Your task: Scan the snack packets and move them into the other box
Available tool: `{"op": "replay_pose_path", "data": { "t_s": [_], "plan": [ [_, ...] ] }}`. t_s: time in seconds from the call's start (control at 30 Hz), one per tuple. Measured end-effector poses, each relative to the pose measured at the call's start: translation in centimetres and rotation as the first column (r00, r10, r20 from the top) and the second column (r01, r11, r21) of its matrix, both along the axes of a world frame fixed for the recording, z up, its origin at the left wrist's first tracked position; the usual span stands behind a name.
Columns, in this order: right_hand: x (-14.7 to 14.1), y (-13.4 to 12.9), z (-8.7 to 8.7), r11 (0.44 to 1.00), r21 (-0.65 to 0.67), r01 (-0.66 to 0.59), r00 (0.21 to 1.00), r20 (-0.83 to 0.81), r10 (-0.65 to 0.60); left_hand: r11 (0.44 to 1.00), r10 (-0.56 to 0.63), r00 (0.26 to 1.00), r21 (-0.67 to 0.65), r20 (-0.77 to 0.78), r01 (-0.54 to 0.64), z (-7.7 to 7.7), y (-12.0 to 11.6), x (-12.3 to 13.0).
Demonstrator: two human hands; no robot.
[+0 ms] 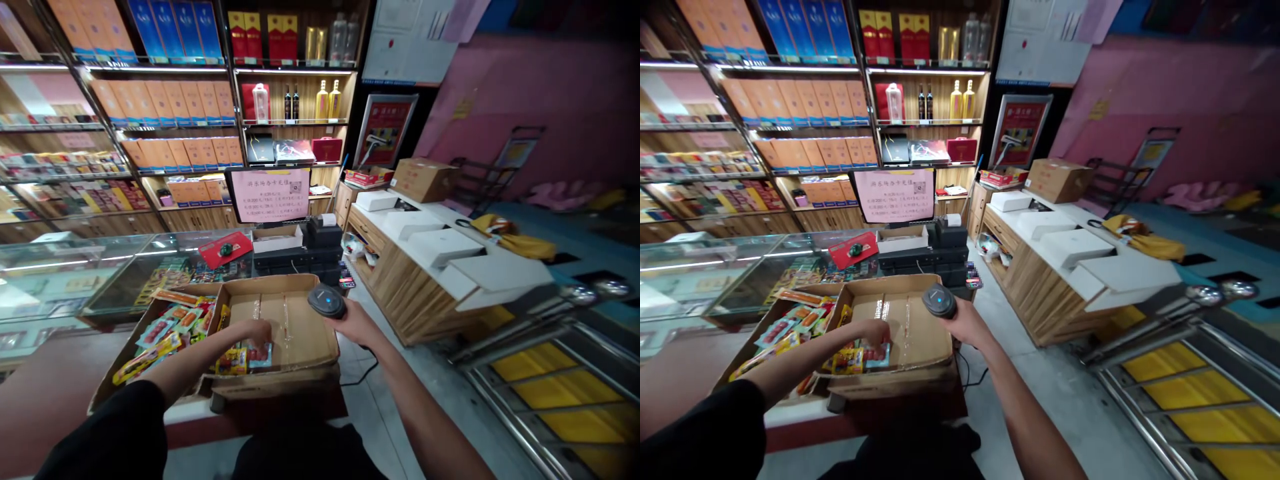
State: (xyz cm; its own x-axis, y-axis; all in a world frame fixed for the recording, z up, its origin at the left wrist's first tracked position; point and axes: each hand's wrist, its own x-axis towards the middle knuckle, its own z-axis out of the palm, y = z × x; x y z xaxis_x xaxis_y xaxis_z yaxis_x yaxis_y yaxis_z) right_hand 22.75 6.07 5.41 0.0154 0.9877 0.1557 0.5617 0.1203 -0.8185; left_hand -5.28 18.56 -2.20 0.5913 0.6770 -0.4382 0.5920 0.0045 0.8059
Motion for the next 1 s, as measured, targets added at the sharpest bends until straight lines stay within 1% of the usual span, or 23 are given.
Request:
{"op": "replay_pose_path", "data": {
  "t_s": [0.07, 0.1, 0.13, 0.2, 0.27, 0.33, 0.37, 0.43, 0.5, 0.57, 0.63, 0.77, 0.83, 0.9, 0.97, 1.0],
  "plan": [
    [0.0, -0.2, 0.1, 1.0, -0.002, 0.0, 1.0, -0.002, 0.0, 0.992, -0.127, 0.985, -0.022, -0.114, 0.125, 0.8, 0.8, 0.2],
    [0.0, -0.3, 0.2, 1.0, -0.008, 0.0, 1.0, 0.003, 0.0, 0.989, -0.145, 0.984, -0.037, -0.106, 0.142, 1.2, 1.2, 0.3],
    [0.0, -0.3, 0.3, 1.0, -0.015, 0.001, 1.0, 0.014, -0.001, 0.993, -0.111, 0.993, -0.052, -0.04, 0.109, 1.6, 1.6, 0.5],
    [0.0, -0.4, 0.3, 1.0, -0.025, 0.008, 0.999, 0.037, -0.007, 0.991, 0.044, 0.988, -0.132, 0.15, -0.024, 2.3, 2.3, 1.0],
    [0.0, -0.5, 0.3, 1.0, -0.023, 0.013, 0.999, 0.047, -0.011, 0.954, 0.229, 0.928, -0.256, 0.295, -0.154, 2.8, 2.9, 1.6],
    [0.0, -0.5, 0.3, 1.0, -0.017, 0.007, 0.999, 0.041, -0.007, 0.9, 0.378, 0.849, -0.363, 0.37, -0.242, 3.0, 3.4, 2.1],
    [0.0, -0.5, 0.3, 1.0, -0.016, 0.001, 0.999, 0.039, -0.001, 0.877, 0.429, 0.817, -0.394, 0.387, -0.274, 3.1, 3.6, 2.3],
    [0.0, -0.5, 0.4, 1.0, -0.018, -0.006, 0.999, 0.039, 0.007, 0.856, 0.485, 0.786, -0.393, 0.383, -0.337, 3.1, 3.9, 2.5],
    [-0.1, -0.5, 0.5, 1.0, -0.021, -0.005, 0.999, 0.034, 0.006, 0.859, 0.493, 0.796, -0.34, 0.351, -0.382, 3.1, 4.0, 2.6],
    [-0.1, -0.5, 0.7, 1.0, -0.02, 0.003, 1.0, 0.025, -0.002, 0.871, 0.477, 0.807, -0.307, 0.347, -0.382, 3.1, 3.9, 2.7],
    [-0.1, -0.5, 0.8, 1.0, -0.016, 0.006, 1.0, 0.018, -0.006, 0.882, 0.456, 0.792, -0.326, 0.405, -0.34, 3.1, 3.8, 2.9],
    [-0.1, -0.5, 1.1, 1.0, -0.014, -0.001, 1.0, 0.015, 0.001, 0.887, 0.442, 0.739, -0.369, 0.509, -0.277, 3.6, 3.7, 3.4],
    [-0.1, -0.4, 1.1, 1.0, -0.014, 0.001, 1.0, 0.017, -0.001, 0.898, 0.419, 0.743, -0.358, 0.522, -0.255, 3.8, 3.8, 3.6],
    [-0.1, -0.3, 0.9, 1.0, -0.018, -0.002, 1.0, 0.018, 0.003, 0.922, 0.376, 0.768, -0.295, 0.519, -0.252, 3.8, 3.8, 3.9],
    [0.0, -0.2, 0.7, 1.0, -0.027, -0.01, 1.0, 0.019, 0.011, 0.935, 0.354, 0.785, -0.205, 0.509, -0.289, 3.7, 3.8, 4.2],
    [0.1, -0.2, 0.6, 0.999, -0.032, -0.011, 1.0, 0.019, 0.012, 0.934, 0.356, 0.78, -0.167, 0.514, -0.316, 3.6, 3.8, 4.3]
  ]
}}
